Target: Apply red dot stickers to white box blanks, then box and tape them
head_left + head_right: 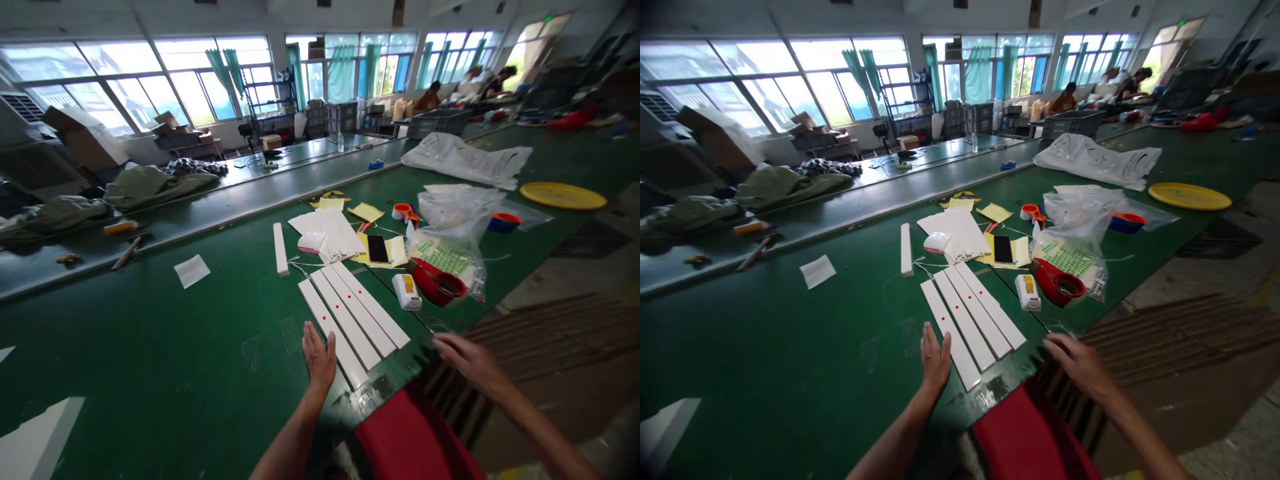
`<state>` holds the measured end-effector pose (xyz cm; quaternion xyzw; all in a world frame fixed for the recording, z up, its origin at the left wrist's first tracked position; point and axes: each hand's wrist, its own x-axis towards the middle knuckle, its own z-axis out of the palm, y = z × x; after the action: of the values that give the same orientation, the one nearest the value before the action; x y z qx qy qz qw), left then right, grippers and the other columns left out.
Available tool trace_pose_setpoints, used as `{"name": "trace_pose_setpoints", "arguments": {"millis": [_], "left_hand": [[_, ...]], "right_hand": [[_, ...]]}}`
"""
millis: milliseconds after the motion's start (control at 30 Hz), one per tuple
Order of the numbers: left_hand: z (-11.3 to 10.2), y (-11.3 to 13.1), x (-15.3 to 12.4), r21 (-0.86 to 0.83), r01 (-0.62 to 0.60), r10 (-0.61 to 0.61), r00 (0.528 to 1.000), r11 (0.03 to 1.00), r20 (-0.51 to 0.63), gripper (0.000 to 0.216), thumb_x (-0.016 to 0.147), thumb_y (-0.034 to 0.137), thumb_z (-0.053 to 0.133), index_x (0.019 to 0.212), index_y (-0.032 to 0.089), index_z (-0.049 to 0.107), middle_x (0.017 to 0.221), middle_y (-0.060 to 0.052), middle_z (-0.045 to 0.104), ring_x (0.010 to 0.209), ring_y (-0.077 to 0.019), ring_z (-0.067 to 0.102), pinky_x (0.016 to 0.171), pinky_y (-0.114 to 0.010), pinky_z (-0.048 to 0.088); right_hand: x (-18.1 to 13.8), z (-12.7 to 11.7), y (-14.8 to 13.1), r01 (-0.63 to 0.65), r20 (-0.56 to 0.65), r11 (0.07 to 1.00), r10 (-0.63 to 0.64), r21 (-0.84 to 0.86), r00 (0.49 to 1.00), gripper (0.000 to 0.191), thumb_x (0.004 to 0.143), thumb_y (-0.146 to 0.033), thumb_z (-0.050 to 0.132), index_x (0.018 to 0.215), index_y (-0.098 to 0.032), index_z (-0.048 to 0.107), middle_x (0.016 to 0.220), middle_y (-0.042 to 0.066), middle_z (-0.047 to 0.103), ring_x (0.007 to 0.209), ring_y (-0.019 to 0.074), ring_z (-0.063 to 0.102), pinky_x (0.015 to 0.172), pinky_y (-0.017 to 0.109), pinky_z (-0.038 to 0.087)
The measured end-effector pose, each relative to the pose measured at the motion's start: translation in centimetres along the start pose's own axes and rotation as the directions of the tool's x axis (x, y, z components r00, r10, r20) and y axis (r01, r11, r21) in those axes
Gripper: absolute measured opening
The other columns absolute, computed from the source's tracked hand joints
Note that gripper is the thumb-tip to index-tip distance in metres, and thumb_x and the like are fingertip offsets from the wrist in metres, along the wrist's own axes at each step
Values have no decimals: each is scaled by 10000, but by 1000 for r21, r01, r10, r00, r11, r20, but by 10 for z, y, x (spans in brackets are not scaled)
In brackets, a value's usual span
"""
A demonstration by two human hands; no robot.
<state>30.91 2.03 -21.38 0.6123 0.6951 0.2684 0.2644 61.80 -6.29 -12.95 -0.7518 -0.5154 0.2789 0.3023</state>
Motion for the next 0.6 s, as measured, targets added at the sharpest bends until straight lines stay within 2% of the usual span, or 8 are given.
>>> {"name": "trace_pose_setpoints", "arguments": {"millis": [67, 100, 200, 300, 400, 467, 500, 600], "left_hand": [[13, 2, 5, 48, -13, 12, 1000, 999, 13, 688, 916, 436, 322, 1459, 29, 212, 1513, -234, 254, 1436, -293, 163, 1158, -530, 104], [18, 5, 7, 68, -9, 9, 1000, 998, 5, 683, 916, 443, 318, 1459, 39, 227, 1509, -228, 268, 1436, -298, 161, 1152, -551, 85], [26, 13, 11, 96, 21, -19, 1000, 995, -22, 710, 901, 484, 349, 1459, 58, 245, 1498, -218, 299, 1433, -306, 169, 1145, -572, 64], [24, 16, 13, 74, 49, -46, 998, 996, -31, 751, 868, 477, 434, 1465, 68, 232, 1501, -210, 299, 1435, -294, 169, 1153, -558, 41], [11, 10, 12, -33, 55, -55, 998, 998, 8, 794, 831, 428, 509, 1474, 75, 205, 1518, -188, 280, 1436, -266, 179, 1173, -502, 62], [-4, 2, 6, -183, 56, -48, 998, 982, 47, 800, 822, 397, 526, 1487, 111, 185, 1529, -148, 280, 1427, -242, 222, 1179, -429, 148], [-12, -2, 0, -276, 62, -46, 997, 959, 62, 800, 823, 384, 529, 1493, 132, 173, 1531, -127, 287, 1417, -233, 252, 1169, -391, 203], [-42, -17, -27, -544, 119, -71, 992, 831, 108, 849, 789, 348, 577, 1503, 168, 154, 1519, -92, 330, 1385, -241, 327, 1127, -347, 308]], "right_hand": [[56, 35, -28, 54, 63, 998, -52, -23, 997, 544, 687, -587, 616, 1000, -151, 700, 947, 124, 702, 877, 281, 626, 806, 367, 475], [77, 52, -42, 44, 55, 998, -42, -41, 998, 574, 667, -579, 632, 1018, -130, 696, 943, 136, 700, 892, 295, 620, 811, 380, 467], [109, 93, -70, 80, 156, 997, -80, 5, 985, 551, 648, -556, 671, 1002, -136, 715, 922, 116, 716, 888, 284, 639, 794, 355, 479], [105, 110, -73, 111, 276, 991, -129, 81, 953, 541, 680, -541, 660, 1025, -130, 716, 946, 113, 726, 884, 276, 659, 777, 344, 501], [88, 114, -67, 46, 443, 963, -164, 267, 881, 568, 702, -534, 654, 1071, -105, 698, 978, 127, 727, 883, 288, 675, 768, 359, 529], [71, 118, -68, -23, 499, 933, -170, 358, 850, 582, 701, -530, 666, 1096, -103, 683, 1009, 128, 723, 920, 302, 674, 787, 372, 538], [61, 120, -70, -37, 498, 930, -163, 367, 852, 583, 703, -535, 666, 1096, -103, 681, 1016, 128, 722, 933, 307, 673, 791, 376, 540], [27, 128, -85, -27, 499, 956, -129, 293, 857, 578, 716, -573, 641, 1060, -110, 692, 1018, 130, 722, 928, 314, 674, 786, 381, 542]]}}
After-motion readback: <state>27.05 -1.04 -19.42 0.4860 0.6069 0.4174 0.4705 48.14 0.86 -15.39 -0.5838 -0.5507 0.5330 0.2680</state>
